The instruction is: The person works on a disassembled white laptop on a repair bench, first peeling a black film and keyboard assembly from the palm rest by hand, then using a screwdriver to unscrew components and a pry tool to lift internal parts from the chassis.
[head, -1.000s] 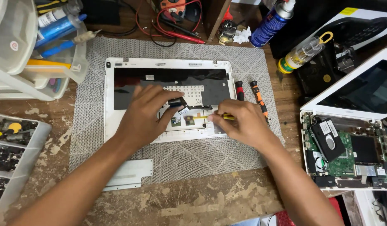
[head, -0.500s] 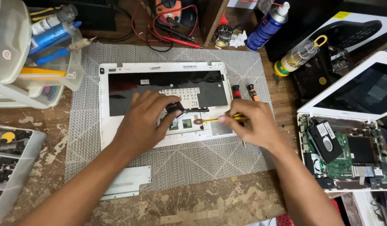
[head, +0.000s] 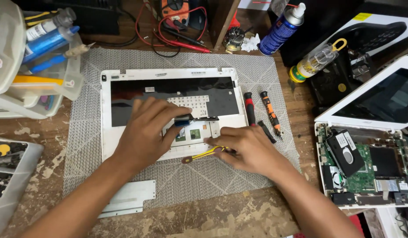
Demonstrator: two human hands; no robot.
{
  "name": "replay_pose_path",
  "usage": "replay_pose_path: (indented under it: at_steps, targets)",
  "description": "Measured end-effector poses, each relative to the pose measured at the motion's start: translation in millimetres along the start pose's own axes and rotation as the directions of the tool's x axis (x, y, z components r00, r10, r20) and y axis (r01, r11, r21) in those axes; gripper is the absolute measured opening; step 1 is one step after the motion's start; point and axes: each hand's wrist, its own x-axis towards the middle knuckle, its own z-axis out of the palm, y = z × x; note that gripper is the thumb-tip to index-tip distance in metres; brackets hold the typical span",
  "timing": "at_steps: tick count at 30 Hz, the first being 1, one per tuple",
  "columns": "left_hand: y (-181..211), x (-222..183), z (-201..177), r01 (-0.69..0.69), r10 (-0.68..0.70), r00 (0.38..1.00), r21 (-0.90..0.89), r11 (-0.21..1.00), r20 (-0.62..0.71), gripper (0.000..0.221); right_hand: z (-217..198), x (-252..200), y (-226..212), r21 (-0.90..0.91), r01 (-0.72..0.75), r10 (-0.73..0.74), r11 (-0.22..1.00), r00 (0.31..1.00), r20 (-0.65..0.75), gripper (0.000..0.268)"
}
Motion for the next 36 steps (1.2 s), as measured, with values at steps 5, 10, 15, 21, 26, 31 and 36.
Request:
replay_pose_path:
  at_steps: [5,10,15,21,26,31,36]
  targets:
    - [-1.0,4.8,1.8,-0.047,0.047,0.999,-0.007,0.999,-0.013,0.039,-4.1,1.0,-1.2,0.08,0.015,-0.019,0.997,0.998,0.059,0.01]
    - [-0.1,4.1,6.2,-0.042,0.041,0.998,-0.013,0.999,-0.043,0.034,-11.8,1.8,0.0,0.145,0.046,-0.063,0.988,0.992,0.111,0.011]
    - [-0.3,0.8,10.2,-0.086,0.093,0.991,0.077,0.993,-0.097,0.031,-10.9,-5.3,21.1,0.084,-0.049,0.05,0.995,0.999,-0.005,0.016]
    - [3.0,0.9,7.6,-0.138,0.159,0.984,0.214,0.967,-0.085,0.024,-9.3,-5.4,23.6,0.005,-0.073,0.073,0.997,0.997,-0.04,0.017]
    - [3.3,-0.5,7.0,-0.177,0.2,0.977,0.251,0.952,-0.072,0.028,2.2,-6.2,23.4,-0.065,-0.109,0.102,0.992,0.989,-0.104,0.009]
    - [3.2,-0.8,6.7,-0.186,0.211,0.974,0.257,0.949,-0.076,0.026,0.4,-10.4,23.5,0.061,-0.099,0.104,0.993,0.992,-0.077,0.009]
    - [1.9,0.0,7.2,-0.19,0.219,0.972,0.252,0.949,-0.091,0.023,-0.7,-7.0,19.3,0.091,-0.096,0.104,0.991,0.99,-0.095,0.009]
